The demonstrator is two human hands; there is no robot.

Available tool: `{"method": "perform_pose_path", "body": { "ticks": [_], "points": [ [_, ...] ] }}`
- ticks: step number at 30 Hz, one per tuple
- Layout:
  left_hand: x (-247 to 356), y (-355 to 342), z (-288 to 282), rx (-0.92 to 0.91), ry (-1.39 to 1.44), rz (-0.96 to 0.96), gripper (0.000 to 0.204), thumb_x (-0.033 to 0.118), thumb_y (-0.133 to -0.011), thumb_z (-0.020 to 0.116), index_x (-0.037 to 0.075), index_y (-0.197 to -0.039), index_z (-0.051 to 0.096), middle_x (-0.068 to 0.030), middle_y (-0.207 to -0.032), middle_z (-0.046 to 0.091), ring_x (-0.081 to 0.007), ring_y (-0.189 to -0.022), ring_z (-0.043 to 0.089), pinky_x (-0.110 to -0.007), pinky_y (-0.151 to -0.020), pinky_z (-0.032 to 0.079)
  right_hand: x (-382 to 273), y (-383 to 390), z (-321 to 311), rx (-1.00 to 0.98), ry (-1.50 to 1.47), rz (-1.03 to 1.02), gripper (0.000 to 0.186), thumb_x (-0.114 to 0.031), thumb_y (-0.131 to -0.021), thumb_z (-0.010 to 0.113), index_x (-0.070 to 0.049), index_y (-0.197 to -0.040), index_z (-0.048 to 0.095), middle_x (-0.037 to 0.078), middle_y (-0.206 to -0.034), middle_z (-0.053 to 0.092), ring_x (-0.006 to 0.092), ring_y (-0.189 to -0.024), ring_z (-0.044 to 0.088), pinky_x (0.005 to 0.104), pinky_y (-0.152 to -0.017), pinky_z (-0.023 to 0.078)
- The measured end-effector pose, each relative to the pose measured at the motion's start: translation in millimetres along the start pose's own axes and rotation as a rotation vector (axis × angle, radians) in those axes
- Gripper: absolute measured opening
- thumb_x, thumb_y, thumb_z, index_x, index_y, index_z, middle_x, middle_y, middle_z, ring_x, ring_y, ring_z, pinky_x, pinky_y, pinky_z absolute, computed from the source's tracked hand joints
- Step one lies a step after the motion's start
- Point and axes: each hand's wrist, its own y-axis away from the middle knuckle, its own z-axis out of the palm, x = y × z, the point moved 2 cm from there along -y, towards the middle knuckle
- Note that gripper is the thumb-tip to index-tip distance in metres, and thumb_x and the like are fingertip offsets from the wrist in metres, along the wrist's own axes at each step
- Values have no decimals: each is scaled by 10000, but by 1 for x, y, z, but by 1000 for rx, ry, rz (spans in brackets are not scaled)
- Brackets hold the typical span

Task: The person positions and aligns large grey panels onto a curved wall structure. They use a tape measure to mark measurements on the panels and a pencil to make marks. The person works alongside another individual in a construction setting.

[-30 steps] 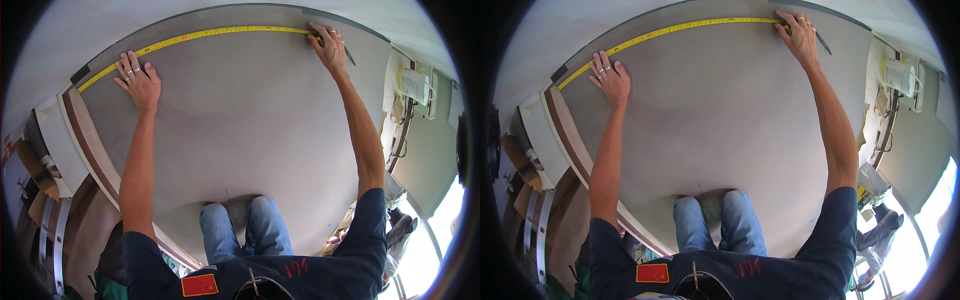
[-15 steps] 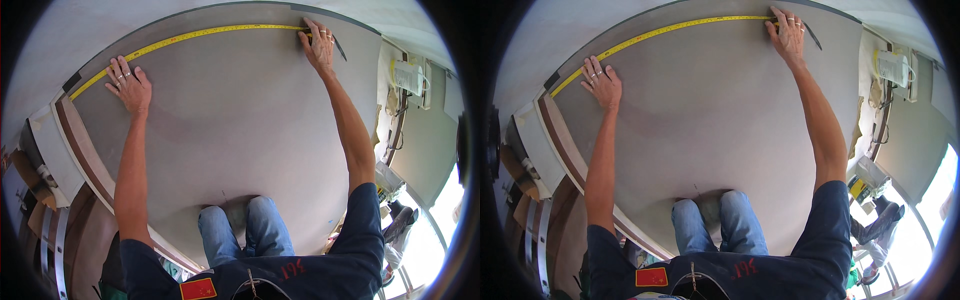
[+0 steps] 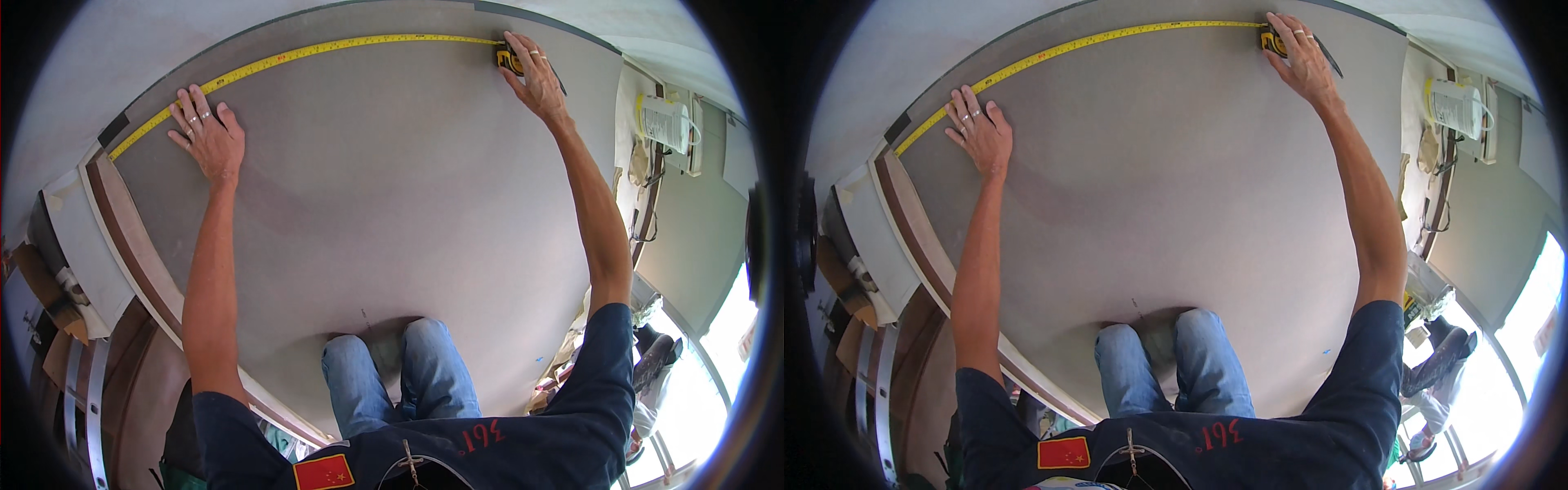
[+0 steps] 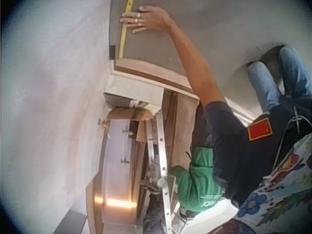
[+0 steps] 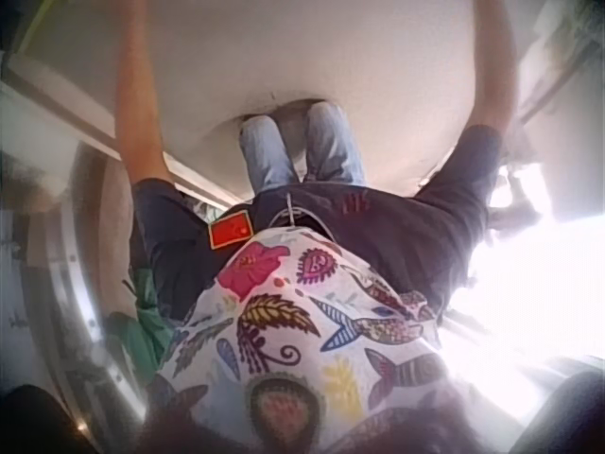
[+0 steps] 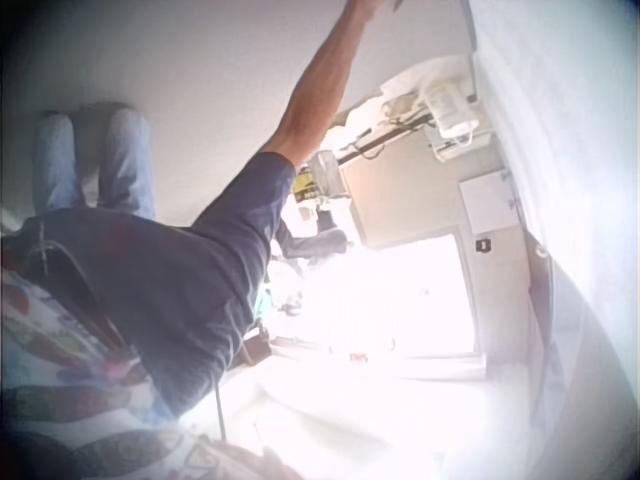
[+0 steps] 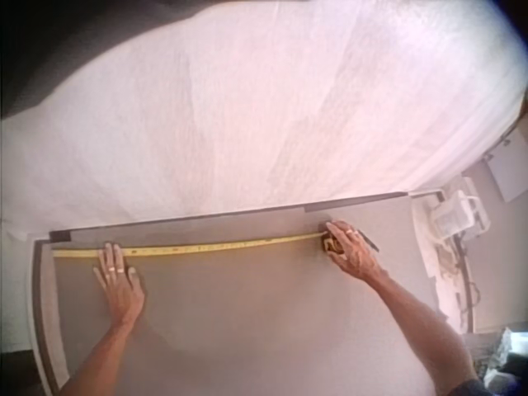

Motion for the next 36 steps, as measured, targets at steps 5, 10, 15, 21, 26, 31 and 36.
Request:
{"method": "perform_pose_path", "body": {
  "ticks": [5, 10, 15, 21, 26, 31, 36],
  "points": [
    [1, 0, 1, 1, 2, 1, 605, 382, -964, 318, 101, -1492, 228, -91, -1559, 175, -324, -1446, 88, -590, -1127, 66, 0, -7, -3, -24, 12, 71, 586, -269, -872, 653, -167, -1390, 399, 89, -1324, 483, 308, -1216, 471, 421, -1028, 433],
    [3, 0, 3, 7, -3, 1, 599, 375, -969, 324, 106, -1494, 222, -101, -1561, 167, -324, -1446, 91, -596, -1121, 79, -8, -12, -2, -25, 78, 103, 559, -292, -867, 655, -135, -1353, 427, 124, -1294, 499, 324, -1185, 488, 422, -993, 449],
    [-7, 4, -3, -21, -25, -4, 588, 348, -958, 365, 98, -1480, 261, -108, -1560, 169, -310, -1449, 89, -609, -1114, 84, -12, -26, 0, -26, 123, 73, 539, -230, -833, 686, -84, -1306, 470, 149, -1249, 544, 329, -1170, 510, 418, -983, 430],
    [-4, -2, -2, -33, 6, -5, 605, 323, -934, 385, 78, -1474, 265, -123, -1556, 171, -351, -1444, 66, -616, -1116, 36, -14, -21, -8, -68, 110, 100, 517, -171, -827, 674, -93, -1302, 482, 140, -1244, 551, 325, -1123, 540, 428, -965, 433],
    [-10, 2, -6, -43, 71, -25, 625, 334, -932, 371, 72, -1484, 238, -131, -1553, 178, -367, -1440, 63, -604, -1122, 7, -19, -28, -5, -92, 103, 85, 544, -157, -839, 659, -117, -1345, 462, 122, -1291, 528, 305, -1173, 515, 418, -999, 419],
    [-6, -1, -3, -32, 59, -18, 617, 328, -937, 374, 77, -1484, 238, -129, -1551, 186, -369, -1437, 87, -609, -1121, 27, -17, -28, -11, -25, 132, 34, 556, -185, -839, 662, -131, -1355, 465, 112, -1300, 531, 300, -1186, 509, 414, -1019, 402],
    [-4, 0, -7, -27, -86, 8, 587, 328, -949, 381, 97, -1476, 270, -120, -1548, 202, -355, -1435, 122, -619, -1110, 101, -84, -45, -109, 147, -476, 115, 439, -312, -902, 591, -41, -1246, 560, 123, -1275, 550, 258, -1196, 519, 394, -1025, 387]
  ]
}}
